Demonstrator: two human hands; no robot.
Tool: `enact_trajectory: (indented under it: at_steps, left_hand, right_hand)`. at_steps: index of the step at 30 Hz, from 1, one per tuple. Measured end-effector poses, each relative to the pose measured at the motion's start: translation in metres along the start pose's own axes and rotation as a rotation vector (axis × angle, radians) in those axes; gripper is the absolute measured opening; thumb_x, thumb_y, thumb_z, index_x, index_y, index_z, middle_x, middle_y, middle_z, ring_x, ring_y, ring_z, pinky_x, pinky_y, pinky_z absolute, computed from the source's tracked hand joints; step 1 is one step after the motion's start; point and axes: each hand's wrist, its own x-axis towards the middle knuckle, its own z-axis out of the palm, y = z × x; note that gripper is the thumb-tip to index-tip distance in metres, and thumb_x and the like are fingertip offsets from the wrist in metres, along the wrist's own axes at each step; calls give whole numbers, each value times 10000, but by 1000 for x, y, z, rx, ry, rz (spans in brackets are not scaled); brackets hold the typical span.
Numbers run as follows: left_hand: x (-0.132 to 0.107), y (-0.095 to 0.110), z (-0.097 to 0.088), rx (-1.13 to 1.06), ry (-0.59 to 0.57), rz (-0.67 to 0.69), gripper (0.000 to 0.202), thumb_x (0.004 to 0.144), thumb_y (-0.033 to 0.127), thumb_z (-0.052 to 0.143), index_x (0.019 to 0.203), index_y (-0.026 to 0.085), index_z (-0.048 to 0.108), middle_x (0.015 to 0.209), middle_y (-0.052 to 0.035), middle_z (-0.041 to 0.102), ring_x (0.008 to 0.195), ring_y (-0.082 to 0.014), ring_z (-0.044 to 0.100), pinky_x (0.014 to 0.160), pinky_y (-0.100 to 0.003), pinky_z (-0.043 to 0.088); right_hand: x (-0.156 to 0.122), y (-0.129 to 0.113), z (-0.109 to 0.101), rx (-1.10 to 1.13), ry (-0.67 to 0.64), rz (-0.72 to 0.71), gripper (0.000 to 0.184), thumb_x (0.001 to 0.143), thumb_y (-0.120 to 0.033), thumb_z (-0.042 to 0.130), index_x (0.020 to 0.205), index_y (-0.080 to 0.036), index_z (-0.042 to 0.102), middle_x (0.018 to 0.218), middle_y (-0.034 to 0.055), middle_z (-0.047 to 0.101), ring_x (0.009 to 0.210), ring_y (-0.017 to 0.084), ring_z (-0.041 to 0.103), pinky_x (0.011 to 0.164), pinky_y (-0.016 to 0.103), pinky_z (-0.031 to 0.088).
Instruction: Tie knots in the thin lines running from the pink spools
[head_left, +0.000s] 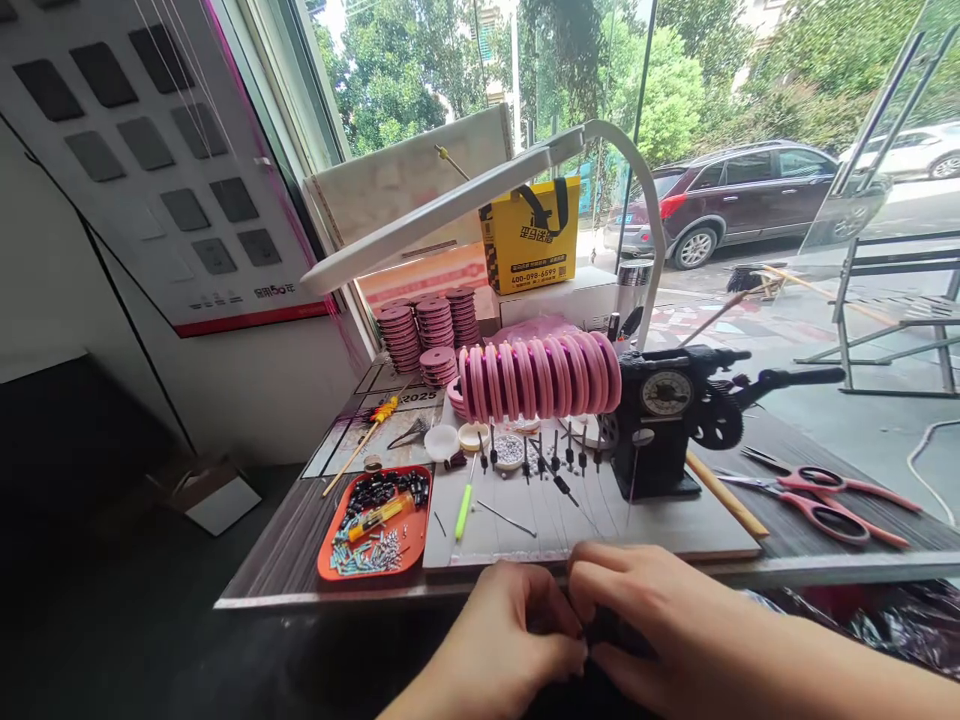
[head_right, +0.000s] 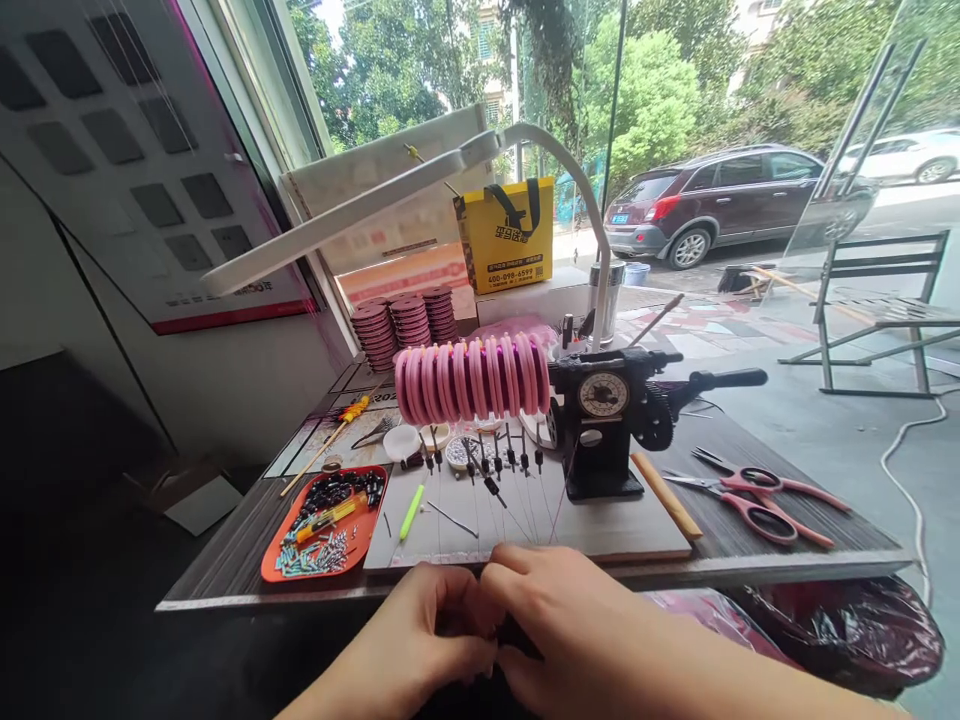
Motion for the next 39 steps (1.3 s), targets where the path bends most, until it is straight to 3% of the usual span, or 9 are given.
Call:
enact_trajectory:
  at_steps: [4,9,12,15,17,23,29,33,39]
  left_hand:
    - [-5,-1,2,357,91,199,144,613,82,521,577,205,455,584,20,485,594,-156,449,543,-279,306]
    - [-9,-12,5,883,215,428,163,714,44,470,689,166,575,712,-108,654,698,-252,588,589,-316,376]
    - [-10,-19,8,1011,318,554,230,749,12,436,706,143,619,664,-117,658,641,-246,595,555,-317,370]
    - [-11,-20,12,946,432,548,237,737,1,436,672,153,606,646,-107,639,633,-240,576,565,-319,363]
    - [-10,-17,12,776,431,437,186,719,34,476,637,174,567,642,-77,611,618,-218,551,567,-308,358]
    - [-6,-4,2,242,154,135,37,648,153,551,664,179,530,620,15,513,591,-149,431,550,-273,310]
    - [-2,-8,-3,277,109,61,98,630,228,566,710,170,569,682,12,486,690,-182,431,629,-306,314]
    - [-2,-6,-6,285,42,32,67,601,178,539,667,187,530,600,50,418,614,-151,371,558,-289,257]
    - [-4,0,-10,308,11,85,263,536,69,443,757,195,508,647,56,404,625,-138,355,553,-275,263]
  right_hand:
    - [4,-7,-5,-7,-46,6,210,687,-55,507,836,-184,580,847,31,643,781,175,598,728,253,444]
    - [15,-5,1,-158,-105,71,188,680,-37,504,704,-161,644,738,60,664,685,192,613,637,256,435]
    - [21,-1,6,-132,-81,49,203,698,-17,509,639,-155,646,666,48,664,628,165,604,590,220,413]
    - [22,1,8,-100,-22,55,200,699,-1,534,617,-139,653,639,52,660,600,152,600,559,201,401]
    - [21,0,9,-92,24,53,203,676,19,545,600,-138,649,628,50,658,587,149,601,542,196,394]
    - [12,2,12,-178,90,-128,212,719,5,539,620,-160,630,623,40,660,568,159,598,536,231,395]
    - [6,11,15,-284,184,-340,220,714,32,496,653,-155,595,635,22,634,559,151,543,530,252,403]
    - [7,14,16,-257,147,-327,215,717,37,522,689,-160,603,659,8,641,585,146,553,553,246,415]
    - [9,17,17,-318,37,-278,182,733,17,561,680,-155,592,681,22,644,613,152,564,564,248,421]
